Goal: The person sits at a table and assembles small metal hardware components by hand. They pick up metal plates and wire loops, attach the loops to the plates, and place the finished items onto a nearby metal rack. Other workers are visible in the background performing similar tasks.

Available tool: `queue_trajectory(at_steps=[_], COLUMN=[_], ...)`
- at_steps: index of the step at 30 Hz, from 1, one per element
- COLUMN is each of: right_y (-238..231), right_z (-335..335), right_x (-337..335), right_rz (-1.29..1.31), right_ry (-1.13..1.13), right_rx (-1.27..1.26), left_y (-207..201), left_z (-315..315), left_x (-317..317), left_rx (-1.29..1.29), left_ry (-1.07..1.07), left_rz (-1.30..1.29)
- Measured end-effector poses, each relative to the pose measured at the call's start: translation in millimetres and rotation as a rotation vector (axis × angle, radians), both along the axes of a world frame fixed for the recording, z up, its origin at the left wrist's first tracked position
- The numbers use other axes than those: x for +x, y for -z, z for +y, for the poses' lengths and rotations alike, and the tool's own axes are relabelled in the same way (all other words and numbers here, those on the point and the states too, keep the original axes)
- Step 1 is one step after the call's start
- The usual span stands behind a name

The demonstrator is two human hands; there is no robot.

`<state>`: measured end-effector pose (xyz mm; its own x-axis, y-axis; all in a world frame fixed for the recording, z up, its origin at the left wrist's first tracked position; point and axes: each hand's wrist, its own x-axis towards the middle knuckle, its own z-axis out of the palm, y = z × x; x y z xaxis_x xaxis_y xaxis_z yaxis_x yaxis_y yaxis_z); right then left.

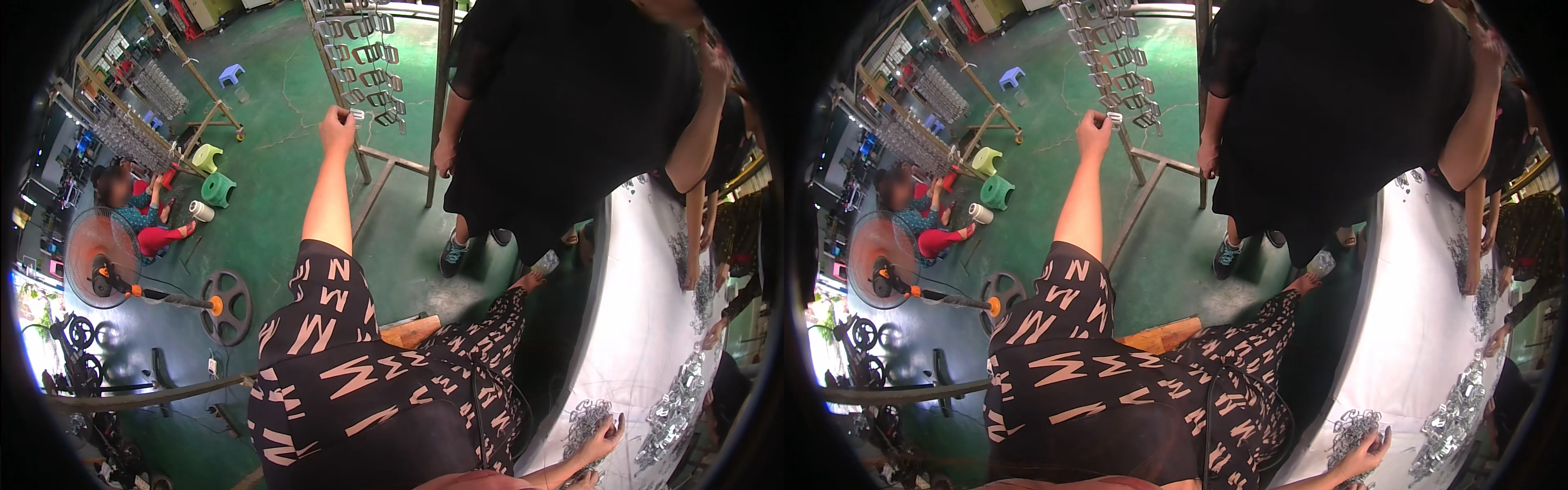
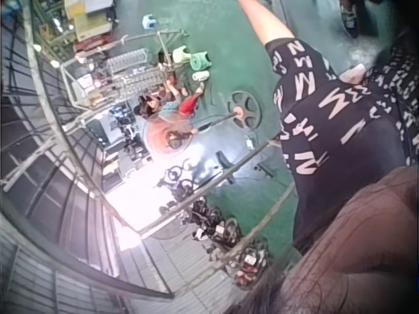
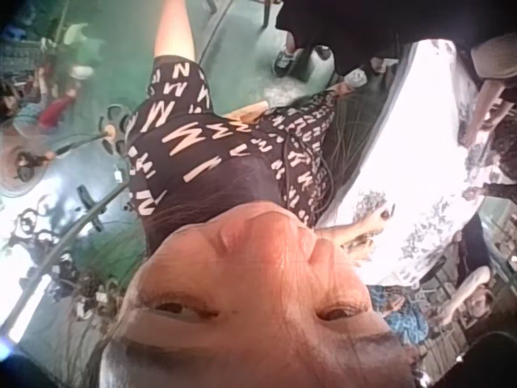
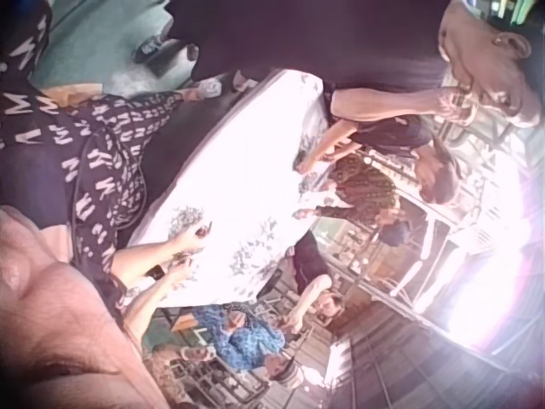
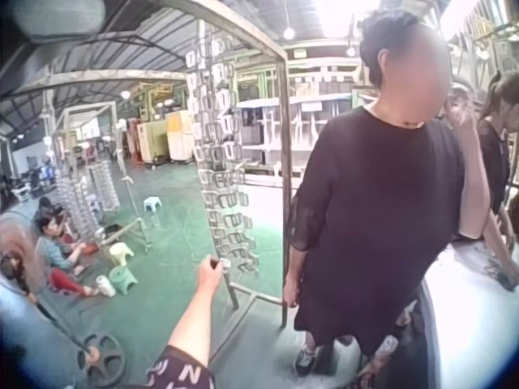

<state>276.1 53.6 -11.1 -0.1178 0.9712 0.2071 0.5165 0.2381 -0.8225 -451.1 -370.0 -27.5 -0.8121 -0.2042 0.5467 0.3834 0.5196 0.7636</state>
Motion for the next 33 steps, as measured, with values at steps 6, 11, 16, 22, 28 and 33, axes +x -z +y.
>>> queue_trajectory(at_steps=[6,11,16,22,28,33], right_y=[-2,-5,1,-3,0,-9], right_z=[-4,-8,-2,-5,-9,-18], right_x=[-6,-14,-15,-12,-12,-22], right_rz=[-0.002,0.013,0.006,-0.021,-0.004,0.015], right_ry=[0.0,0.008,-0.024,-0.003,0.034,0.039], right_rx=[0.026,0.067,0.076,0.015,-0.018,0.005], left_y=[5,6,-1,-2,1,-1], left_z=[-2,-2,0,15,33,19], left_x=[-20,-34,-31,-36,-43,-44], left_rx=[0.017,-0.001,-0.044,-0.016,-0.012,-0.023], left_ry=[-0.064,-0.073,-0.072,-0.038,0.04,-0.052], left_rz=[0.021,0.03,0.045,0.007,0.013,0.014])
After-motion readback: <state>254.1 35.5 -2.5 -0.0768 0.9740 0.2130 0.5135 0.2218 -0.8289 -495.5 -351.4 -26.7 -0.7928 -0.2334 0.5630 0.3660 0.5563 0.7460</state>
